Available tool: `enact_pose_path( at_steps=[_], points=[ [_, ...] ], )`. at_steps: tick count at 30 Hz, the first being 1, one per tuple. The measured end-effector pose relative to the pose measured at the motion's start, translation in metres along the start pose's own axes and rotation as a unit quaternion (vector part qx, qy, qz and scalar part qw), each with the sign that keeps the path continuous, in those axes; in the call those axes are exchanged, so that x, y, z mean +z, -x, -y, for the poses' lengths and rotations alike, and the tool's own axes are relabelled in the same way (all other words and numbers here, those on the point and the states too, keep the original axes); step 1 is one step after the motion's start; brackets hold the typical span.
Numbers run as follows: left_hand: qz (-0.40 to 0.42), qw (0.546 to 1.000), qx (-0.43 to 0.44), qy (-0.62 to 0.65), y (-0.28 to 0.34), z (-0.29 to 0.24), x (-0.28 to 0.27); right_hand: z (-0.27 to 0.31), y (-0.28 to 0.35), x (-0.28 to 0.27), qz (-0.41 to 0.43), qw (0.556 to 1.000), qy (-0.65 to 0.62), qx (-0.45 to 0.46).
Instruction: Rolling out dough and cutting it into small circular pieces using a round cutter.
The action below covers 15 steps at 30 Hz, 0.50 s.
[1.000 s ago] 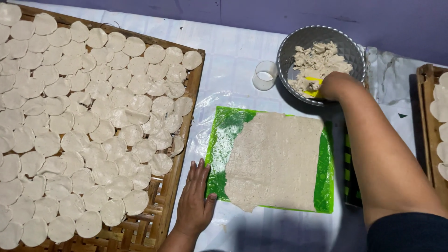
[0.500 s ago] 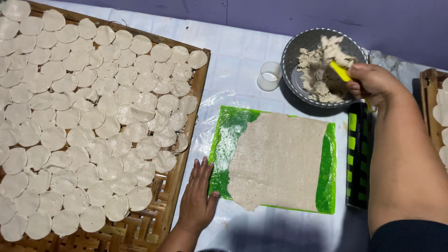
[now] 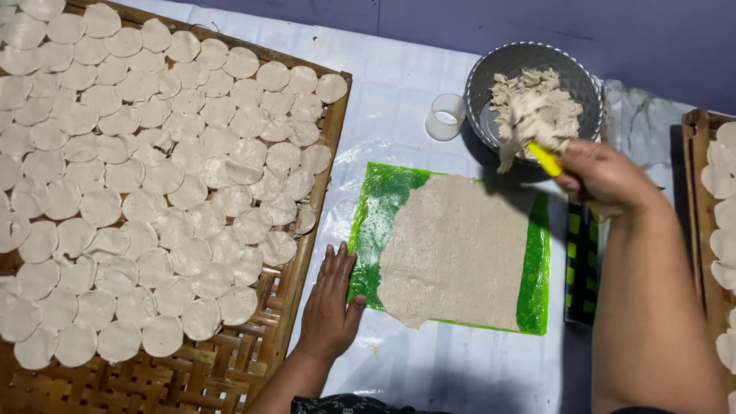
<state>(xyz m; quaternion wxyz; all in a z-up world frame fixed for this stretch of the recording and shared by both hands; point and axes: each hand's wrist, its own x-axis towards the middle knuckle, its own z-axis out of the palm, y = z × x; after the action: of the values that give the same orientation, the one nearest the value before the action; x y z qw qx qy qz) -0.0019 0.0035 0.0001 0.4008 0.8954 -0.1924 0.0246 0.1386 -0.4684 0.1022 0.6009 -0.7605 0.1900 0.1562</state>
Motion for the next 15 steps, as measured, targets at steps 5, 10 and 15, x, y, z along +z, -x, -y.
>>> enact_pose_path(
  at_steps=[5, 10, 15],
  points=[
    [-0.001, 1.000, -0.001, 0.003, 0.002, -0.001, -0.001, -0.053, 0.005, 0.097, 0.075, 0.988, 0.138, -0.016],
    [-0.001, 1.000, 0.002, 0.004, 0.002, 0.000, -0.002, -0.039, 0.062, 0.213, -0.034, 0.880, 0.468, -0.069],
    [0.000, 1.000, 0.011, 0.010, 0.001, 0.001, -0.002, -0.062, 0.087, 0.289, -0.127, 0.751, 0.634, -0.136]
  ],
)
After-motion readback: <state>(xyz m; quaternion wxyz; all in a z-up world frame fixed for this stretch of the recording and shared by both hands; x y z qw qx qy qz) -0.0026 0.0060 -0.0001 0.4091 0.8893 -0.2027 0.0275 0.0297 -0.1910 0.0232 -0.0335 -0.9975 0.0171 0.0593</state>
